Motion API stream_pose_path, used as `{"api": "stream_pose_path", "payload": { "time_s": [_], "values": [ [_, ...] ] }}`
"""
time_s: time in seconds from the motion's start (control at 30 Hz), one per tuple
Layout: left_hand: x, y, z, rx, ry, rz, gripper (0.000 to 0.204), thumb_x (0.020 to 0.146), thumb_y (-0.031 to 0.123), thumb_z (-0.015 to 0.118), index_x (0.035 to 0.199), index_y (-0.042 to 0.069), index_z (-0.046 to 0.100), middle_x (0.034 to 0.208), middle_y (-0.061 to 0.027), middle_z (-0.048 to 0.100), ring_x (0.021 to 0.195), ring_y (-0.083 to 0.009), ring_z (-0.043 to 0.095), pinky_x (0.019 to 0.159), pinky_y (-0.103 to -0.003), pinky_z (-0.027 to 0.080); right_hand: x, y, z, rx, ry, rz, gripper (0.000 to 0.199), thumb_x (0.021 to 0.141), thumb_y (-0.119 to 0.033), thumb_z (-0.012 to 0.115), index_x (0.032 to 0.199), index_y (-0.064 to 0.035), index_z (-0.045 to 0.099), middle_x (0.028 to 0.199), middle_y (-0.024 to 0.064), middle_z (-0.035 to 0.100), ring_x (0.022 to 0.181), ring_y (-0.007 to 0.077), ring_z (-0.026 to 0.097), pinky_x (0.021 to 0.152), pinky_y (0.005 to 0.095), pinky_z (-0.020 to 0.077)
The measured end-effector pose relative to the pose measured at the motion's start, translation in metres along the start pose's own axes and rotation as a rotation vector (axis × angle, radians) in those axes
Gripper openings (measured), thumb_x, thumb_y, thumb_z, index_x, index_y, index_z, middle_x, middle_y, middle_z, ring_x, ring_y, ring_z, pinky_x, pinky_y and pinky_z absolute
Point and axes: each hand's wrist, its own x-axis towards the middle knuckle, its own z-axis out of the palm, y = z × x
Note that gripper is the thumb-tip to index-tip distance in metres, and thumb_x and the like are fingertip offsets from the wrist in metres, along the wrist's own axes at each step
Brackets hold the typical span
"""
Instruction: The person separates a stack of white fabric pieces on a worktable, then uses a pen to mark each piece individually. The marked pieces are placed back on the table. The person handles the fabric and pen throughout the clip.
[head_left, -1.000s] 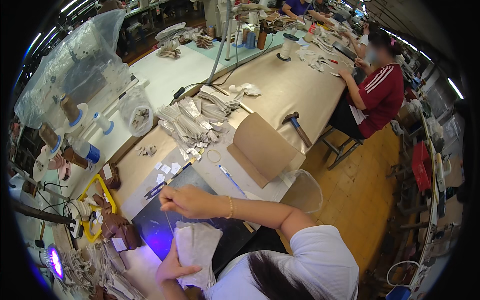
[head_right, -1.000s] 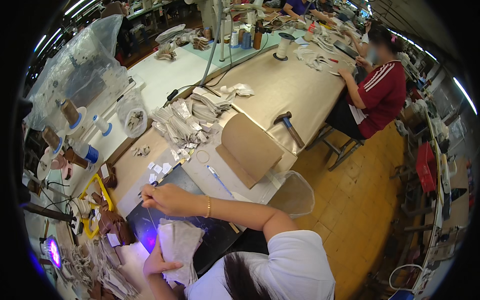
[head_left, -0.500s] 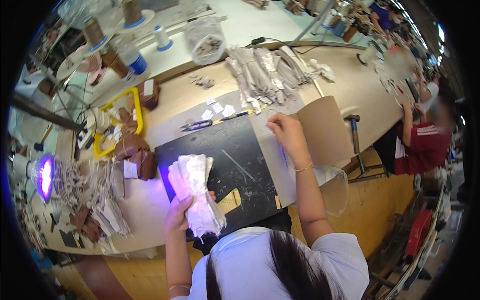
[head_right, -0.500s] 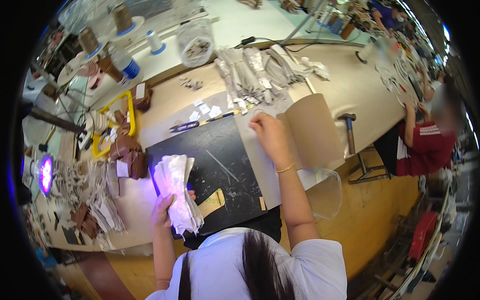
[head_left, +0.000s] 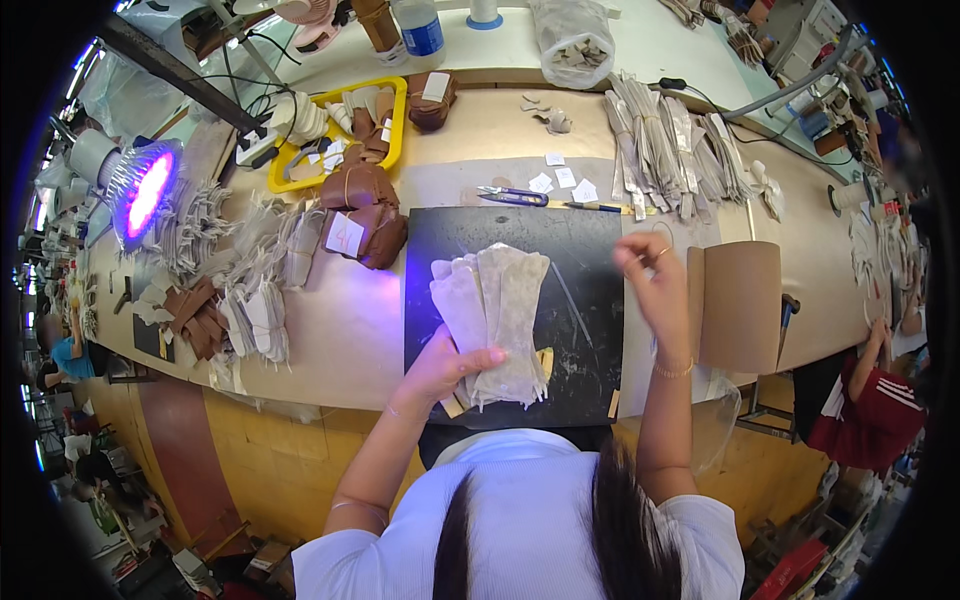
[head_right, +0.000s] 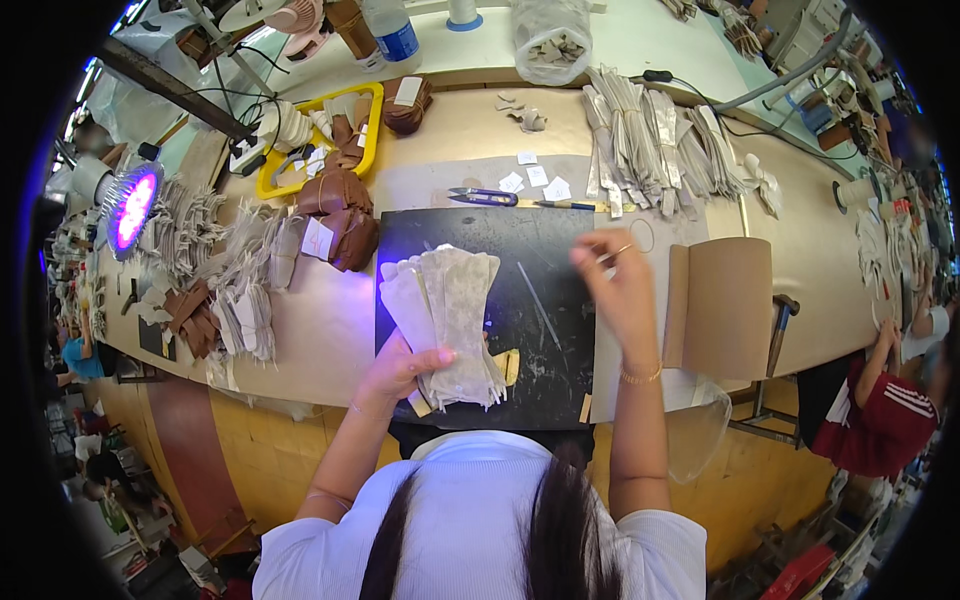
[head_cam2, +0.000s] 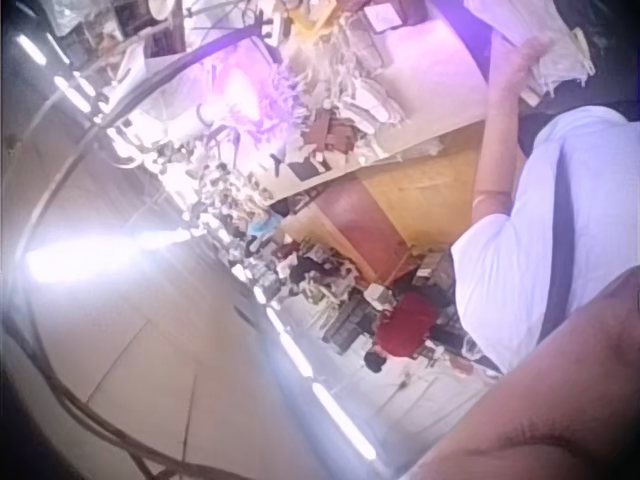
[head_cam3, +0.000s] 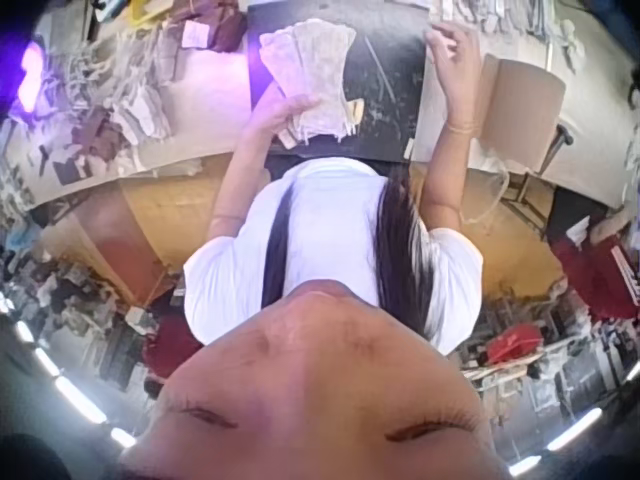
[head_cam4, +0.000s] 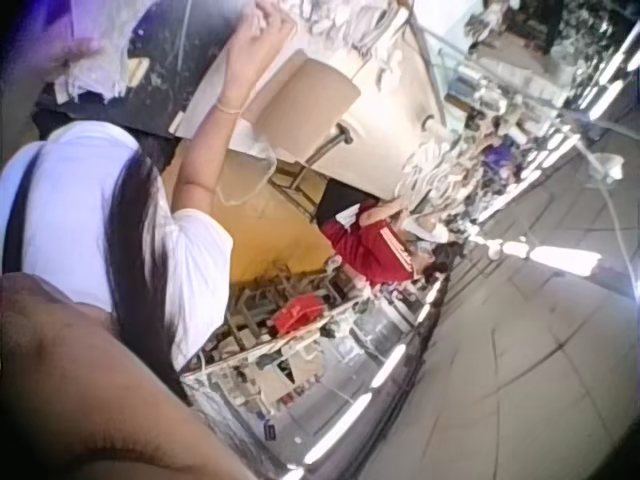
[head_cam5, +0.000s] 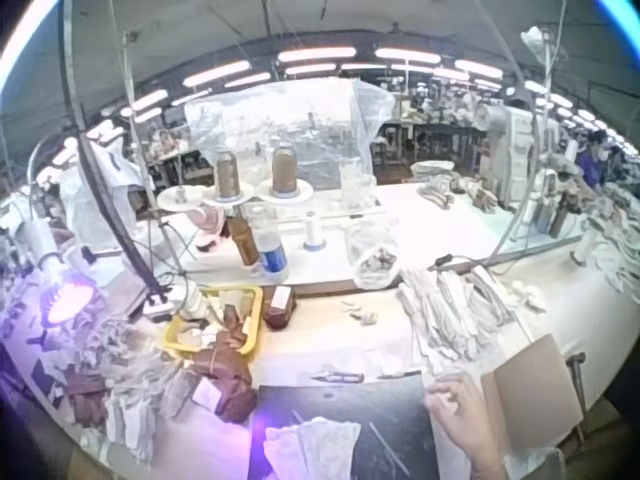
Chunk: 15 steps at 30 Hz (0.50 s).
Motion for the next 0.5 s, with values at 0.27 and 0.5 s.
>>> {"api": "stream_pose_path", "payload": {
  "time_s": [0.27, 0.5],
  "values": [
    [-0.003, 0.004, 0.015, 0.146, -0.026, 0.089, 0.077, 0.082, 0.018, 0.086, 0.145, 0.000, 0.045, 0.134, -0.0101, 0.060, 0.123, -0.0213, 0.058, 0.106, -0.038, 0.046, -0.049, -0.091, 0.045, 0.361, -0.231, 0.150, 0.025, 0.083, -0.009, 0.084, 0.101, -0.0020, 0.067, 0.080, 0.0026, 0.064, 0.067, 0.0078, 0.059, 0.061, 0.0231, 0.0500],
    [-0.006, -0.012, 0.011, 0.076, -0.029, 0.071, 0.065, 0.092, 0.026, 0.078, 0.142, -0.001, 0.047, 0.133, -0.0089, 0.060, 0.123, -0.0186, 0.057, 0.105, -0.037, 0.047, -0.060, -0.093, 0.045, 0.118, 0.050, -0.316, 0.019, 0.083, 0.002, 0.078, 0.099, -0.0016, 0.068, 0.093, 0.0120, 0.067, 0.083, 0.0193, 0.069, 0.073, 0.0301, 0.0565]
  ]
}}
